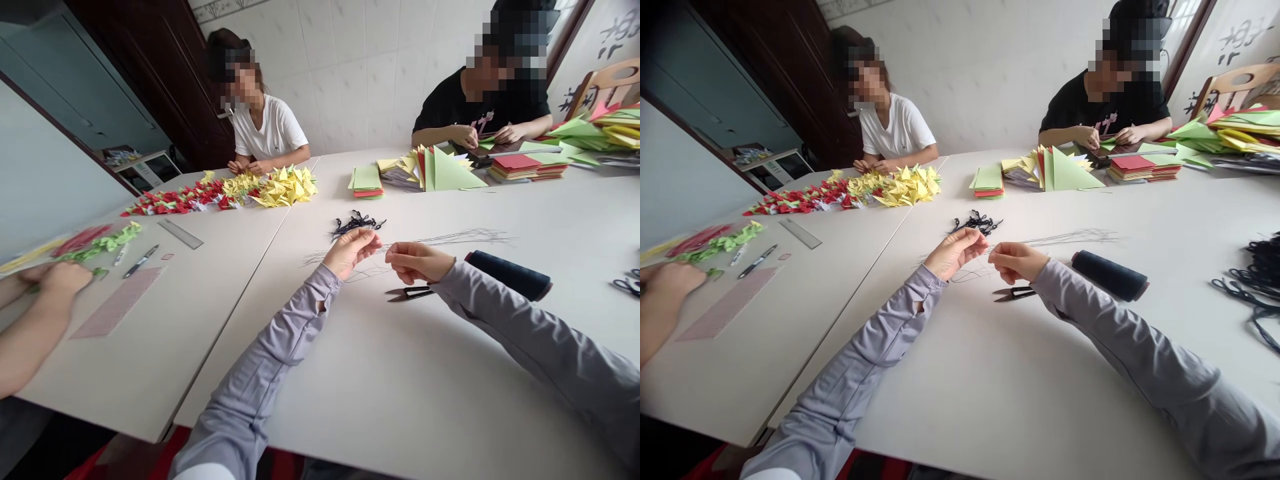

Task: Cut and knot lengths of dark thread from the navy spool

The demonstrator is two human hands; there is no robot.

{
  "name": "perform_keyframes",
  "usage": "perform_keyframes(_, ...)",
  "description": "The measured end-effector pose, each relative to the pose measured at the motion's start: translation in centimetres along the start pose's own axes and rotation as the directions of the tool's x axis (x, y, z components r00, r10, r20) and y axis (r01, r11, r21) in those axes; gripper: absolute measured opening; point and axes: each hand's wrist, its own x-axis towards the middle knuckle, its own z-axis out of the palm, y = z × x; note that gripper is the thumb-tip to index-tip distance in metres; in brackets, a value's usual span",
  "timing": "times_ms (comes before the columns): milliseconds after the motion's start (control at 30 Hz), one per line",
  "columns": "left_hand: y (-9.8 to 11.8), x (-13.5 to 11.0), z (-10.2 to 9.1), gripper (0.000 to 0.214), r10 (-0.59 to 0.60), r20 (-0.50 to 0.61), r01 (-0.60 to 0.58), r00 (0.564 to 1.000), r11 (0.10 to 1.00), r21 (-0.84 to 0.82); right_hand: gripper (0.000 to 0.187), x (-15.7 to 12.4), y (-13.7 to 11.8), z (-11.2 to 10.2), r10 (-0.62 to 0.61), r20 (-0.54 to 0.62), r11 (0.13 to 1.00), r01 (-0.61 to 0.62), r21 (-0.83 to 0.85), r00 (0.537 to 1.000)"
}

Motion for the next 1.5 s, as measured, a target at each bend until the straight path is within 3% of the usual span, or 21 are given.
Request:
perform_keyframes(167,0.6,-1.4,-3.6,0.024,-0.042,-0.125,0.036,0.991,0.998,-0.049,0.038,-2.8,-2.7,-4.5,0.040,0.087,0.909,0.000,-0.416,0.995)
perform_keyframes(267,0.6,-2.3,-6.5,0.023,-0.065,-0.207,0.054,0.976,0.997,-0.058,0.036,-5.4,-4.5,-8.8,0.096,0.028,0.822,-0.063,-0.566,0.995)
perform_keyframes(333,0.3,-2.7,-8.1,0.023,-0.086,-0.248,0.078,0.965,0.996,-0.044,0.034,-6.9,-5.1,-11.8,0.194,-0.103,0.761,-0.216,-0.611,0.976)
perform_keyframes(433,-0.1,-2.7,-9.4,0.022,-0.090,-0.288,0.091,0.953,0.996,-0.009,0.022,-8.1,-4.6,-15.6,0.289,-0.377,0.696,-0.463,-0.549,0.880)
perform_keyframes(533,-0.4,-2.3,-9.4,0.021,-0.062,-0.306,0.072,0.950,0.997,0.022,0.015,-8.0,-2.7,-17.8,0.174,-0.521,0.793,-0.433,-0.429,0.836)
perform_keyframes(633,-0.4,-1.8,-9.0,0.020,-0.036,-0.323,0.055,0.946,0.997,0.049,0.011,-7.0,-1.0,-18.3,0.076,-0.647,0.853,-0.385,-0.351,0.759)
perform_keyframes(800,-0.2,-1.1,-9.0,0.018,0.014,-0.378,0.011,0.926,0.998,0.065,0.009,-5.4,0.0,-18.0,-0.005,-0.811,0.838,-0.440,-0.322,0.586)
perform_keyframes(867,-0.3,-0.9,-9.2,0.018,0.024,-0.408,0.003,0.913,0.998,0.066,0.010,-5.2,0.4,-18.2,-0.083,-0.832,0.836,-0.416,-0.358,0.549)
perform_keyframes(1033,-0.5,-0.8,-9.2,0.019,0.018,-0.472,0.006,0.882,0.999,0.049,0.010,-4.8,2.4,-19.1,-0.165,-0.839,0.830,-0.386,-0.402,0.518)
perform_keyframes(1233,-0.5,-0.8,-8.9,0.022,-0.001,-0.528,-0.004,0.849,1.000,-0.009,0.011,-3.9,3.8,-19.1,-0.215,-0.821,0.792,-0.398,-0.463,0.529)
perform_keyframes(1500,-0.5,-1.2,-8.7,0.024,0.004,-0.679,-0.111,0.734,0.987,-0.115,0.010,-3.9,4.0,-19.2,-0.236,-0.791,0.740,-0.424,-0.522,0.564)
